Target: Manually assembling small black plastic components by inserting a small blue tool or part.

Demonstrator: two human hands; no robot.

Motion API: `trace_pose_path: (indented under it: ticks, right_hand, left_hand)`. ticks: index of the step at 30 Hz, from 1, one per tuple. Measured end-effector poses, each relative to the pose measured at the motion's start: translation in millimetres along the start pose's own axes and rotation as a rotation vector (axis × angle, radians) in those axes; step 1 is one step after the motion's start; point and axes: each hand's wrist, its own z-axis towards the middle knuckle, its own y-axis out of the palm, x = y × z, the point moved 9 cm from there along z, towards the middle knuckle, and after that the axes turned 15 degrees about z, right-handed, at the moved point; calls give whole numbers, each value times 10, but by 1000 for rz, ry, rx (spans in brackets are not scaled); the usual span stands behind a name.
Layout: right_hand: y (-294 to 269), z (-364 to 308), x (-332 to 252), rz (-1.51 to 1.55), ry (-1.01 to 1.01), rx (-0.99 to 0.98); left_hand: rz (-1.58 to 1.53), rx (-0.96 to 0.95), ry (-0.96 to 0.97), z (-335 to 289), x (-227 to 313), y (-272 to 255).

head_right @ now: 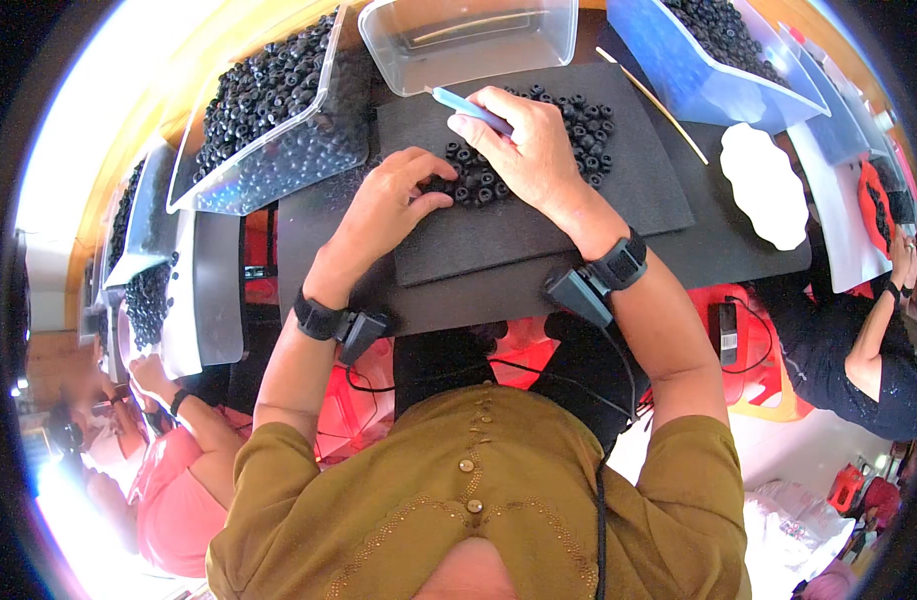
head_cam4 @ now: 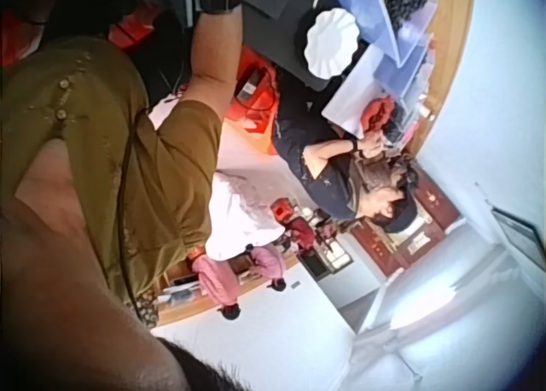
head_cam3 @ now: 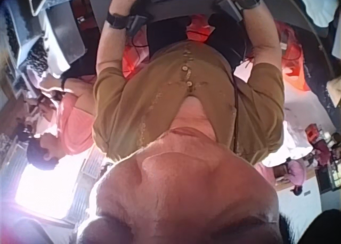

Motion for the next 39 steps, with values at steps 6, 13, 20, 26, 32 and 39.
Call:
trace_pose_path:
  ticks: [6, 13, 20, 26, 32, 39]
  right_hand:
    - [29, -5, -9, -21, -4, -16]
    - [230, -52, -100, 51, -3, -214]
    - [311, -84, -194, -85, -82, -289]
    - [311, -105, -224, -125, -120, -277]
    - [305, -101, -255, -166, -137, -269]
    - [284, -98, -224, -163, -119, -246]
  left_hand:
    - [-854, -68, -408, -109, -388, 161]
    - [-1673, 72, -405, -130, -506, 113]
    - [-1878, 34, -374, -139, -460, 168]
    - [-1944, 37, -408, -136, -428, 197]
    - [-1844, 46, -385, -136, -405, 188]
    - [-1746, 81, -354, -121, -401, 141]
